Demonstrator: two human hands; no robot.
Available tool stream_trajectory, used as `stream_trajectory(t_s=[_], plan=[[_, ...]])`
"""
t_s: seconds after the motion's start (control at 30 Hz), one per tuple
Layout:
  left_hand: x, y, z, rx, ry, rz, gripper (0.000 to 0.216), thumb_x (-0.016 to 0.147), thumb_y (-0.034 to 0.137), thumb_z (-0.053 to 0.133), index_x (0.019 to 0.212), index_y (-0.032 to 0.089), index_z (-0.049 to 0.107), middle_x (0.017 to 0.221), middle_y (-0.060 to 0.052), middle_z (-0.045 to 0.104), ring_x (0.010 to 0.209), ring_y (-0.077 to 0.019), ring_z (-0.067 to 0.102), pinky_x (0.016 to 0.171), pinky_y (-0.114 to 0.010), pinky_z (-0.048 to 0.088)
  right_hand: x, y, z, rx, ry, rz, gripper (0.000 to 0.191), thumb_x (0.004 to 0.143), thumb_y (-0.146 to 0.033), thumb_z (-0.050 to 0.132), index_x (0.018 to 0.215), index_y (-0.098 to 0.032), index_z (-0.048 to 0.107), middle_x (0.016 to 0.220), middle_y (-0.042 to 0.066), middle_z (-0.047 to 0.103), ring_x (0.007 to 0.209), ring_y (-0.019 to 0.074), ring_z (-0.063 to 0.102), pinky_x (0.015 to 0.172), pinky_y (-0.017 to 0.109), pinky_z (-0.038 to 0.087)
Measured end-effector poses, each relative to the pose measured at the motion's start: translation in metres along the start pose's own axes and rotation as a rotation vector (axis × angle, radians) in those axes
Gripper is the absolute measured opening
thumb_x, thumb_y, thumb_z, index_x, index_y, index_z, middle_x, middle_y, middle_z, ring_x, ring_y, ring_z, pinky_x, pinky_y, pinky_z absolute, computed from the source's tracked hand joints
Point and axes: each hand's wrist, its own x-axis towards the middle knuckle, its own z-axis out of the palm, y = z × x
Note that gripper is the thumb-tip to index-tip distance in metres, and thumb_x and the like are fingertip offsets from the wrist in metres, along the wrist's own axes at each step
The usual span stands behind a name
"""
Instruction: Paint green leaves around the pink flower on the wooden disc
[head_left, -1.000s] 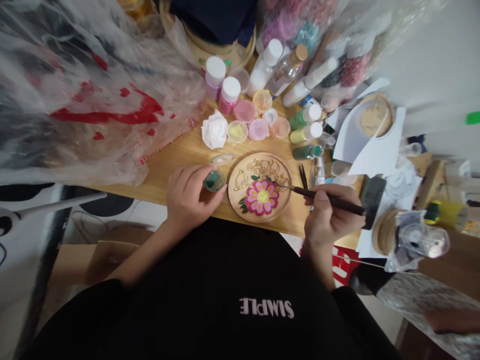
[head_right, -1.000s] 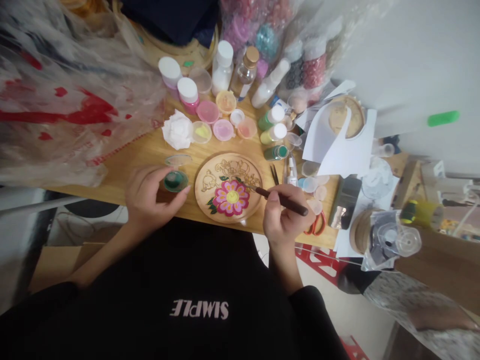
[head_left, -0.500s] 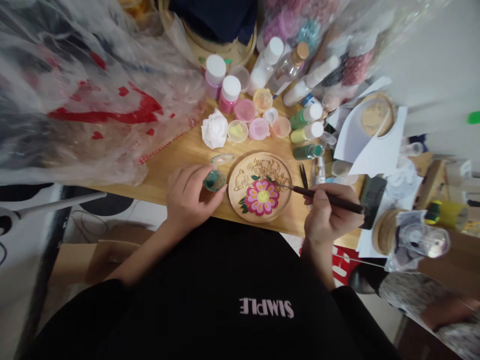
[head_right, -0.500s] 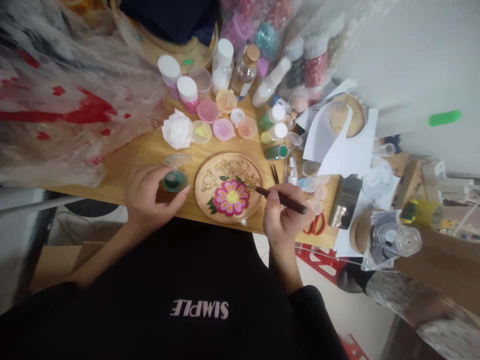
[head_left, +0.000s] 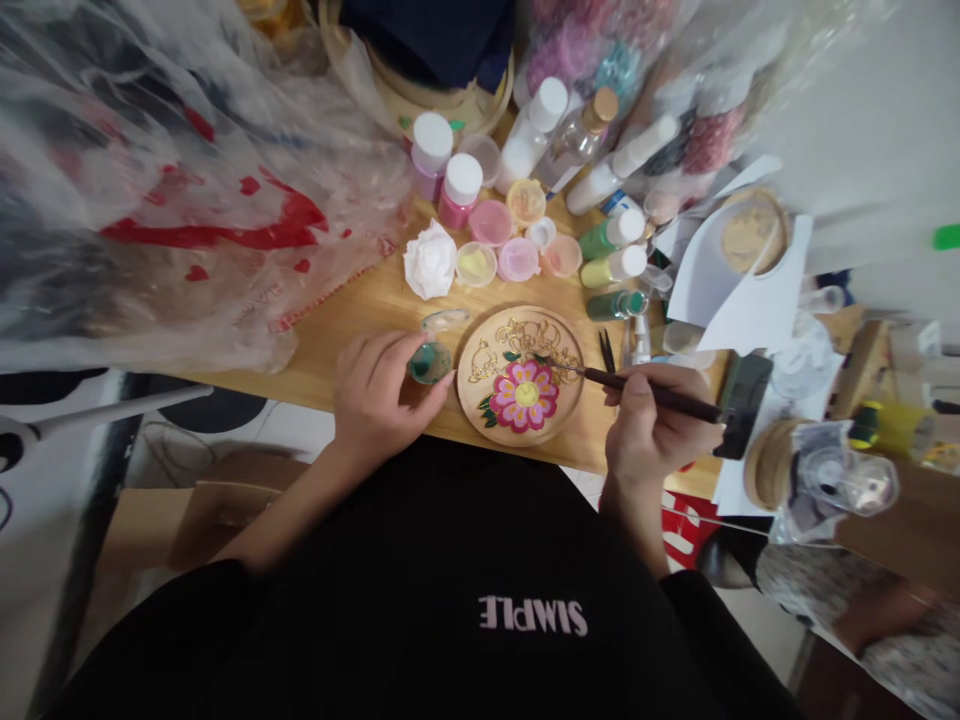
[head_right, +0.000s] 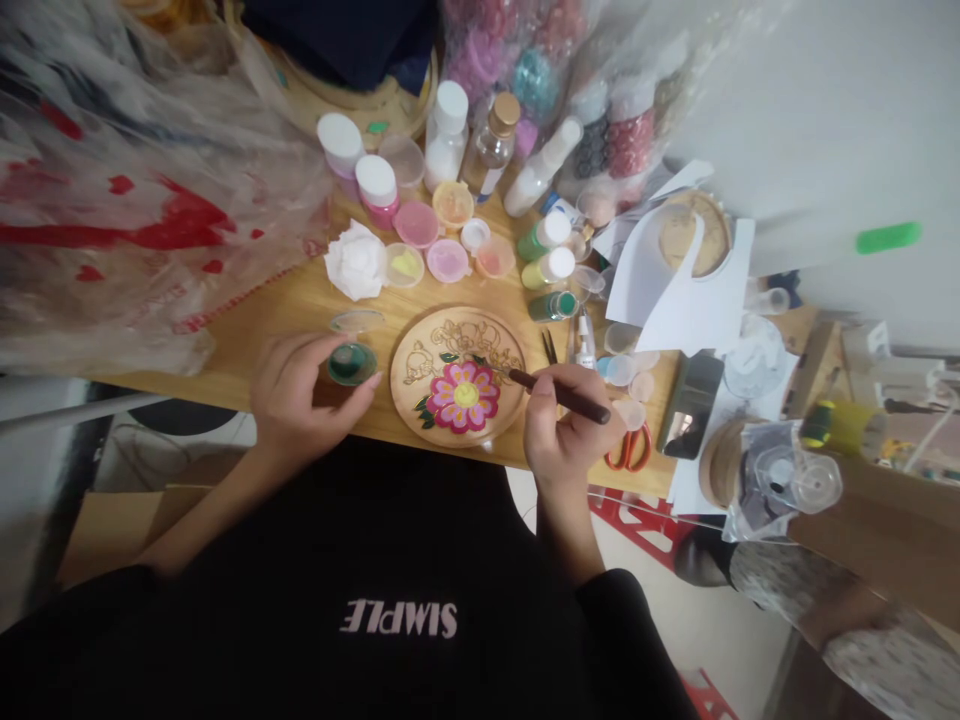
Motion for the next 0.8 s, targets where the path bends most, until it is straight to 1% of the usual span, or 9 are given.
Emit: stream_trajectory(t_s=[0.2, 0.37, 0.53, 0.67, 0.8], plan=[[-0.0001, 0.0001, -0.0005, 0.016, -0.022, -0.006, 0.043, 0.077, 0.026, 0.075, 0.117, 0.021, 0.06, 0.103, -0.011, 0.073, 0.093, -0.0284, 0.07, 0.079, -0.046, 0.056, 0.0005, -0.001, 0.0001, 0.006, -0.002, -0.038, 0.015, 0.087, -0.031, 0.06, 0.079, -0.02, 0.064, 0.069, -0.001, 0.064, 0.058, 0.0142, 0.065, 0.053, 0.03, 0.05], [0.0001, -0.0005, 0.0002, 0.086, -0.004, 0.021, 0.036, 0.08, 0.031, 0.071, 0.113, 0.02, 0.06, 0.101, -0.008, 0.072, 0.091, -0.0243, 0.07, 0.077, -0.044, 0.058, 0.0002, -0.0015, -0.0006, -0.009, -0.004, 0.0, 0.017, 0.088, -0.033, 0.06, 0.077, -0.02, 0.063, 0.065, -0.002, 0.061, 0.057, 0.0145, 0.064, 0.054, 0.03, 0.051], [0.0008, 0.0005, -0.0008, 0.051, -0.018, 0.01, 0.042, 0.079, 0.028, 0.073, 0.118, 0.023, 0.059, 0.102, -0.009, 0.073, 0.093, -0.0266, 0.07, 0.078, -0.046, 0.058, -0.0008, 0.0016, -0.001, 0.003, 0.008, -0.019, 0.017, 0.088, -0.033, 0.059, 0.077, -0.02, 0.064, 0.064, -0.002, 0.061, 0.056, 0.0135, 0.063, 0.053, 0.03, 0.05], [0.0031, 0.0008, -0.0013, 0.074, -0.007, 0.046, 0.043, 0.078, 0.028, 0.074, 0.117, 0.02, 0.058, 0.101, -0.009, 0.073, 0.089, -0.0256, 0.07, 0.075, -0.044, 0.058, -0.0006, 0.0022, -0.0012, 0.022, 0.011, -0.035, 0.015, 0.087, -0.03, 0.06, 0.077, -0.02, 0.064, 0.062, -0.003, 0.06, 0.052, 0.012, 0.06, 0.051, 0.029, 0.048], [0.0048, 0.0008, -0.001, 0.09, 0.006, 0.073, 0.042, 0.077, 0.027, 0.075, 0.114, 0.017, 0.059, 0.099, -0.011, 0.073, 0.087, -0.0255, 0.07, 0.075, -0.043, 0.059, 0.0011, -0.0009, 0.0009, 0.051, 0.024, -0.042, 0.013, 0.086, -0.028, 0.061, 0.077, -0.02, 0.064, 0.064, -0.003, 0.062, 0.053, 0.0123, 0.062, 0.049, 0.028, 0.047]])
